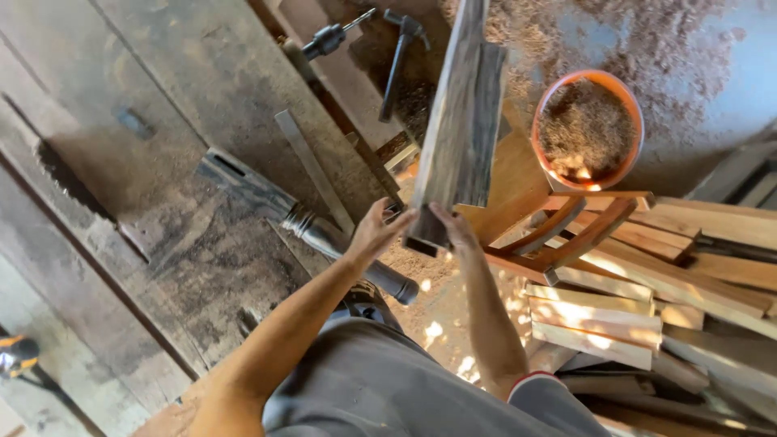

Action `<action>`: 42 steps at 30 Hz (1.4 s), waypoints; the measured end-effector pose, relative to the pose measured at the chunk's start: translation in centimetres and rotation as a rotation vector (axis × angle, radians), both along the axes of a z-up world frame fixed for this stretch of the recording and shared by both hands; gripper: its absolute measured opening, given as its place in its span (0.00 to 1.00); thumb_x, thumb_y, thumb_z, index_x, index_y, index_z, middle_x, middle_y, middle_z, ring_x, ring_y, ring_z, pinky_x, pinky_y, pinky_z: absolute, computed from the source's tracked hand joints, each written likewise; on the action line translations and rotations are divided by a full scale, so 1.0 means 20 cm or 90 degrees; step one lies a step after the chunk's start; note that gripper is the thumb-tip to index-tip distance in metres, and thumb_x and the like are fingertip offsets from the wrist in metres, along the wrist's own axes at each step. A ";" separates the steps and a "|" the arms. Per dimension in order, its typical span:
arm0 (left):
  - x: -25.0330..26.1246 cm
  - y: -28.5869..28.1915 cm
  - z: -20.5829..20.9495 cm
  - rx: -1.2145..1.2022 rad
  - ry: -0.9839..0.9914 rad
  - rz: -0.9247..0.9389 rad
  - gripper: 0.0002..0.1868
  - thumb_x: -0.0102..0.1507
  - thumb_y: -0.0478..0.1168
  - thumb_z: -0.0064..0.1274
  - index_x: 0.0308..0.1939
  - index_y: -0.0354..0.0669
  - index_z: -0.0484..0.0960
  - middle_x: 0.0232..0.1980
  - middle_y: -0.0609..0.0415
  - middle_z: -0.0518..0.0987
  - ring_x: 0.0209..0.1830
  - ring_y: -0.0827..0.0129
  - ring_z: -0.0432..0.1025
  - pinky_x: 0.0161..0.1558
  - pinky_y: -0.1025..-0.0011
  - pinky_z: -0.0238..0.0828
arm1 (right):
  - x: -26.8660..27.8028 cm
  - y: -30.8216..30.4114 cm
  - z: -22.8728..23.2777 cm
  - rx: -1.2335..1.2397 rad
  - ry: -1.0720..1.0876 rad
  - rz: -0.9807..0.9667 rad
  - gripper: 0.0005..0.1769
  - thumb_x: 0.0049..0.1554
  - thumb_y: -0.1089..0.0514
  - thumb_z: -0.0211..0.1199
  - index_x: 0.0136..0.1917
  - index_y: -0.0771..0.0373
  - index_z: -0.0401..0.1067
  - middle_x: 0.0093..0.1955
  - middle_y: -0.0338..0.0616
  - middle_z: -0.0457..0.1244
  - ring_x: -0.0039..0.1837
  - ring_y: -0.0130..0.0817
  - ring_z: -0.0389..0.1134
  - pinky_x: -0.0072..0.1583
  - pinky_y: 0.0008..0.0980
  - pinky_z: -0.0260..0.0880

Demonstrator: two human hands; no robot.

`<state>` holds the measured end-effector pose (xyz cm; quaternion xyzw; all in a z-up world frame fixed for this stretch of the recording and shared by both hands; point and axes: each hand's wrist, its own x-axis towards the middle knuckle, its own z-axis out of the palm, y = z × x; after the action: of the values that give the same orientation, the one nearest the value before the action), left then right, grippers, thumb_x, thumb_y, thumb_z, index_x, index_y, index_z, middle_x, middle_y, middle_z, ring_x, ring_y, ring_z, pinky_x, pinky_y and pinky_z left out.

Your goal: Measuring and marking a piece of wood for a project using a tape measure and a square.

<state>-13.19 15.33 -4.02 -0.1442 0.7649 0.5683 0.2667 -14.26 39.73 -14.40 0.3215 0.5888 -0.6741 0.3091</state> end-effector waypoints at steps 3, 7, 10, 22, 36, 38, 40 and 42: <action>-0.06 0.11 -0.05 0.026 -0.155 -0.066 0.45 0.65 0.61 0.62 0.72 0.38 0.58 0.65 0.41 0.69 0.63 0.56 0.67 0.63 0.51 0.65 | 0.01 -0.15 0.04 0.194 -0.010 0.054 0.38 0.43 0.29 0.75 0.41 0.70 0.77 0.30 0.40 0.67 0.29 0.31 0.67 0.31 0.32 0.64; 0.00 0.05 -0.21 0.273 -0.260 0.069 0.33 0.62 0.55 0.60 0.61 0.31 0.77 0.50 0.40 0.84 0.48 0.58 0.81 0.52 0.60 0.81 | 0.04 -0.22 0.17 0.176 0.098 0.062 0.31 0.44 0.29 0.76 0.39 0.59 0.76 0.29 0.33 0.66 0.28 0.25 0.65 0.31 0.30 0.65; 0.00 -0.05 -0.18 0.436 -0.305 0.198 0.27 0.63 0.48 0.60 0.58 0.33 0.74 0.46 0.45 0.83 0.39 0.60 0.81 0.41 0.61 0.84 | 0.02 -0.18 0.20 0.307 0.077 0.196 0.41 0.50 0.23 0.72 0.31 0.62 0.63 0.26 0.35 0.56 0.25 0.26 0.55 0.27 0.30 0.55; 0.46 -0.67 0.10 0.529 -0.374 0.286 0.28 0.66 0.45 0.61 0.62 0.25 0.74 0.49 0.41 0.80 0.38 0.63 0.81 0.38 0.65 0.85 | -0.74 -0.25 0.13 0.209 0.035 -0.095 0.33 0.50 0.27 0.70 0.39 0.61 0.76 0.33 0.44 0.68 0.25 0.21 0.59 0.29 0.27 0.59; 1.82 -1.99 -0.46 0.098 -0.136 0.053 0.46 0.50 0.50 0.70 0.69 0.39 0.70 0.63 0.43 0.81 0.62 0.56 0.77 0.64 0.57 0.75 | -0.03 -1.15 0.74 -0.184 0.241 0.126 0.16 0.47 0.58 0.74 0.46 0.61 0.72 0.39 0.39 0.69 0.34 0.24 0.67 0.33 0.21 0.68; 2.11 -2.12 -0.58 0.054 -0.110 0.090 0.46 0.50 0.47 0.72 0.69 0.37 0.70 0.63 0.44 0.80 0.63 0.59 0.75 0.64 0.61 0.71 | 0.16 -1.30 0.59 -0.199 0.245 0.142 0.16 0.48 0.59 0.75 0.46 0.61 0.71 0.39 0.40 0.67 0.33 0.25 0.65 0.32 0.23 0.67; 2.42 -2.24 -0.65 0.010 -0.095 0.137 0.46 0.50 0.44 0.74 0.69 0.36 0.69 0.64 0.45 0.80 0.65 0.62 0.73 0.64 0.64 0.68 | 0.36 -1.50 0.53 -0.218 0.236 0.166 0.17 0.48 0.59 0.77 0.46 0.61 0.69 0.38 0.40 0.66 0.32 0.25 0.63 0.31 0.24 0.65; 2.74 -2.31 -0.67 0.086 -0.094 0.199 0.45 0.49 0.43 0.75 0.67 0.32 0.73 0.60 0.42 0.83 0.61 0.60 0.75 0.62 0.64 0.71 | 0.58 -1.69 0.54 -0.180 0.195 0.201 0.18 0.49 0.60 0.77 0.47 0.60 0.69 0.38 0.37 0.66 0.33 0.23 0.63 0.32 0.25 0.64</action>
<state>41.70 -30.79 -17.52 -0.2842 0.6715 0.6410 0.2396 -2.56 5.86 -3.56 0.0734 0.5717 -0.7337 0.3598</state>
